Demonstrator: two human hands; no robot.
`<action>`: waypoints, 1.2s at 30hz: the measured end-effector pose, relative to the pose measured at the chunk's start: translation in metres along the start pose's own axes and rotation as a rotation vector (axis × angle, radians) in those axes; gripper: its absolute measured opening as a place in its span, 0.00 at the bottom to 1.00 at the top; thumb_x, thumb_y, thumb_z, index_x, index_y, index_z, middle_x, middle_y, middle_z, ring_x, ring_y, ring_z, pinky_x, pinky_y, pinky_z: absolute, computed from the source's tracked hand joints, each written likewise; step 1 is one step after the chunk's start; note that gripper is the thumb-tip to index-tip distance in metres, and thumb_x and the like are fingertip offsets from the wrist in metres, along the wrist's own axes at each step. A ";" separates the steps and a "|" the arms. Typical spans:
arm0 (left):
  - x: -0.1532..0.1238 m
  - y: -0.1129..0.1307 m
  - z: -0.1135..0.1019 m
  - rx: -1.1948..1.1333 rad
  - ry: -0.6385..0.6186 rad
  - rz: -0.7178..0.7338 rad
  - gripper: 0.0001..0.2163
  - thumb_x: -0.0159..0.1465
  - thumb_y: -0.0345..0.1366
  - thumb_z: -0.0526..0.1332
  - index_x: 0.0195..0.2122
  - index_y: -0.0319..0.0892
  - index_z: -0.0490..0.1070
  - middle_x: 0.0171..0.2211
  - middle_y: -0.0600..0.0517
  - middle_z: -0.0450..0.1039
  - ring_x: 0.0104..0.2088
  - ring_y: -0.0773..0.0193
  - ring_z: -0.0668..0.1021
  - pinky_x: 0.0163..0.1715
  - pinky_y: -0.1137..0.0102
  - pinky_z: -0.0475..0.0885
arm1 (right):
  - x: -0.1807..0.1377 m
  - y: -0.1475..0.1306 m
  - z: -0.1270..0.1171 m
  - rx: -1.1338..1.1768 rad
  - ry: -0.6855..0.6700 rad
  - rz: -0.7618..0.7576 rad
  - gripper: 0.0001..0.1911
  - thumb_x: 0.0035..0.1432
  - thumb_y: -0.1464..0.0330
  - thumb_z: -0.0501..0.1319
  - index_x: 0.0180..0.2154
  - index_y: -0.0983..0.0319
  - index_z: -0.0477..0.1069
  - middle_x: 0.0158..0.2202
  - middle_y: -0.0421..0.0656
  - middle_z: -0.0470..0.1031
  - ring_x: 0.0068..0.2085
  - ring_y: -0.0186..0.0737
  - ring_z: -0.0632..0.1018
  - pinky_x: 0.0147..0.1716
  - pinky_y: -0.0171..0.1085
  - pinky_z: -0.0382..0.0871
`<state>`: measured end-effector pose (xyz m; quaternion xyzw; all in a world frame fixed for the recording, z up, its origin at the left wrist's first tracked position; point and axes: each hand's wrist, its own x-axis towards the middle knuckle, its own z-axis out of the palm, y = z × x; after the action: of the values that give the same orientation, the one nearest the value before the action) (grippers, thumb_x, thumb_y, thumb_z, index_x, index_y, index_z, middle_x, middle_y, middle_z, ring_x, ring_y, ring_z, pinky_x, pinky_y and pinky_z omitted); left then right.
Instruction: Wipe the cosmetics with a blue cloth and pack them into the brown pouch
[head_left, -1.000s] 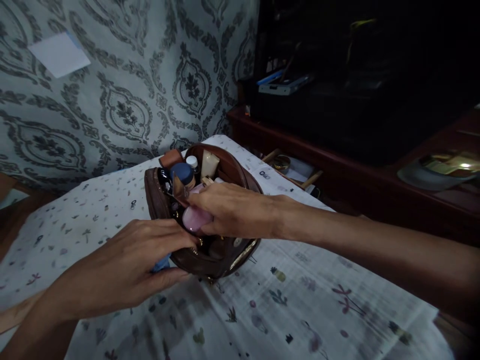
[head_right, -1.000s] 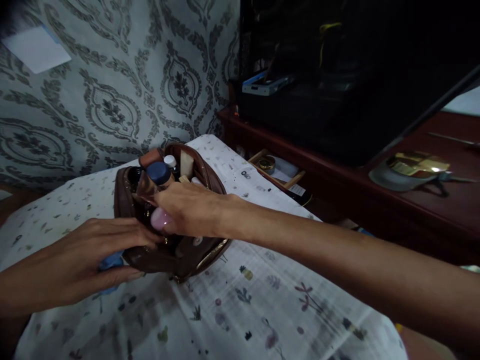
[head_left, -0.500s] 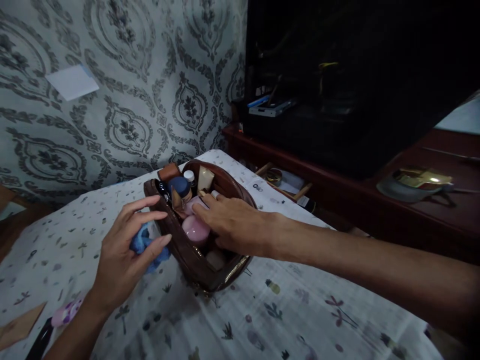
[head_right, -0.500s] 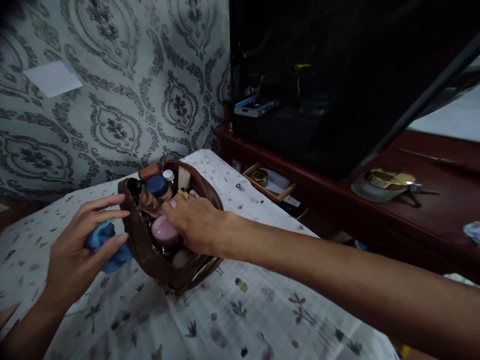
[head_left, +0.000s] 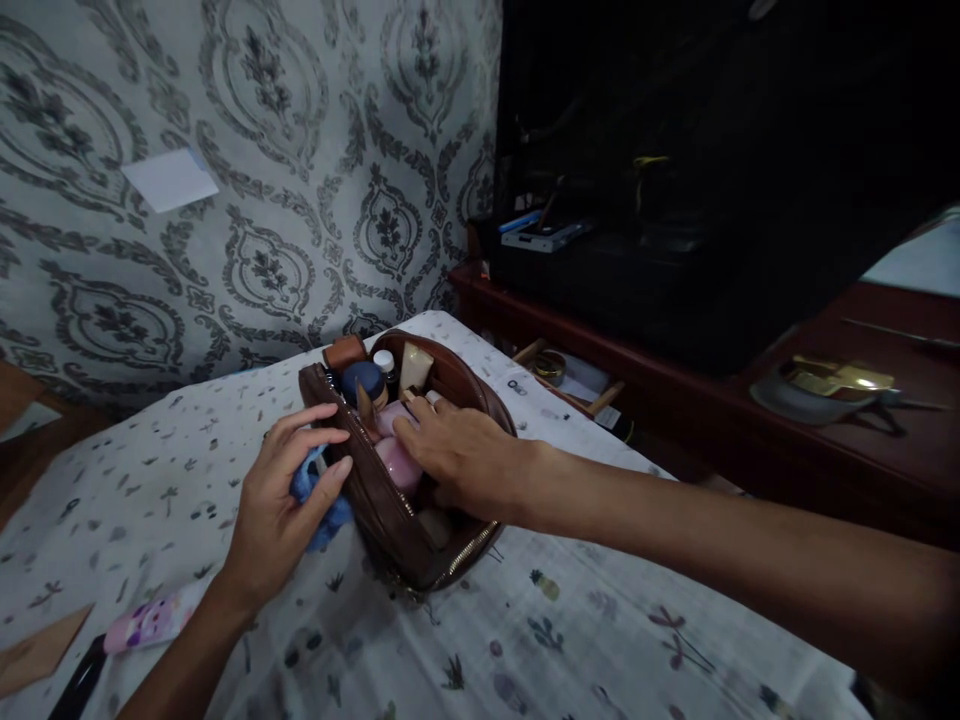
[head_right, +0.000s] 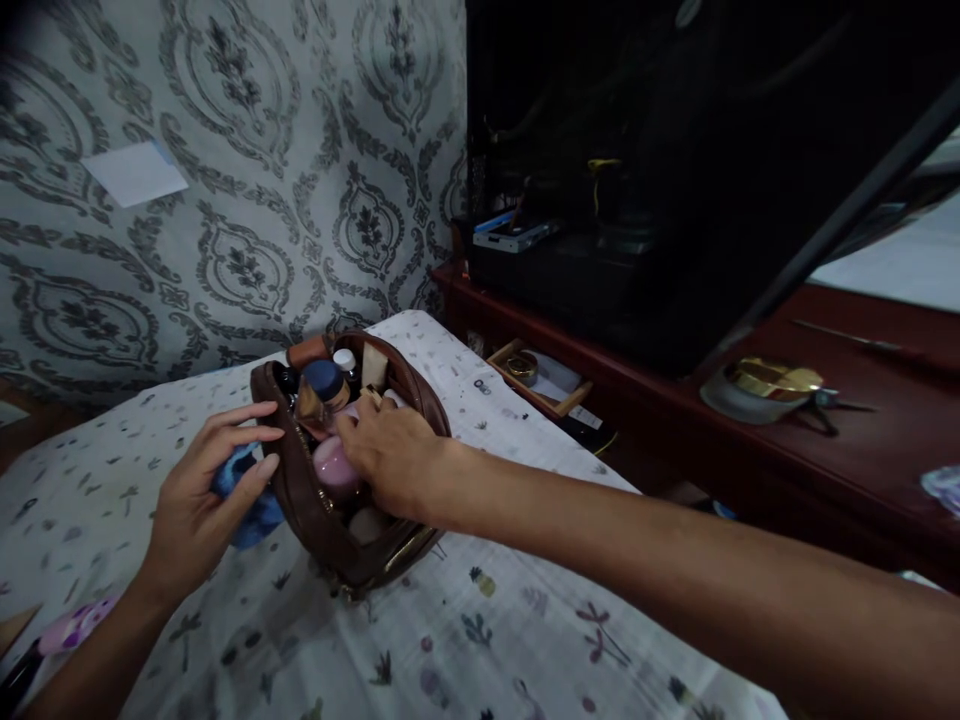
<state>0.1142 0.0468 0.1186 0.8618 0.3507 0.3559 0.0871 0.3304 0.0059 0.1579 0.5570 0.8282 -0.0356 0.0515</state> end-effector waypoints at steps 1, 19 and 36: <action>0.000 0.000 0.000 -0.003 0.001 0.001 0.07 0.69 0.39 0.57 0.45 0.47 0.71 0.56 0.47 0.70 0.57 0.55 0.73 0.58 0.55 0.70 | 0.000 -0.002 0.000 -0.008 -0.003 0.008 0.32 0.56 0.75 0.67 0.60 0.70 0.61 0.59 0.61 0.68 0.55 0.54 0.75 0.47 0.44 0.73; -0.004 -0.004 0.008 -0.109 0.031 -0.006 0.08 0.70 0.38 0.56 0.46 0.45 0.72 0.58 0.47 0.70 0.59 0.58 0.73 0.60 0.60 0.69 | -0.016 0.003 -0.009 0.119 0.027 -0.002 0.22 0.60 0.78 0.58 0.56 0.71 0.64 0.43 0.53 0.78 0.41 0.48 0.81 0.35 0.39 0.69; -0.005 -0.008 0.013 -0.135 0.080 0.027 0.08 0.70 0.37 0.57 0.45 0.45 0.74 0.56 0.48 0.72 0.58 0.59 0.74 0.59 0.64 0.69 | -0.003 -0.009 -0.005 -0.006 -0.115 -0.020 0.22 0.60 0.77 0.61 0.57 0.70 0.68 0.45 0.55 0.80 0.45 0.49 0.82 0.38 0.37 0.74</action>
<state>0.1162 0.0510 0.1035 0.8438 0.3174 0.4140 0.1261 0.3230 0.0001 0.1638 0.5455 0.8295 -0.0656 0.1006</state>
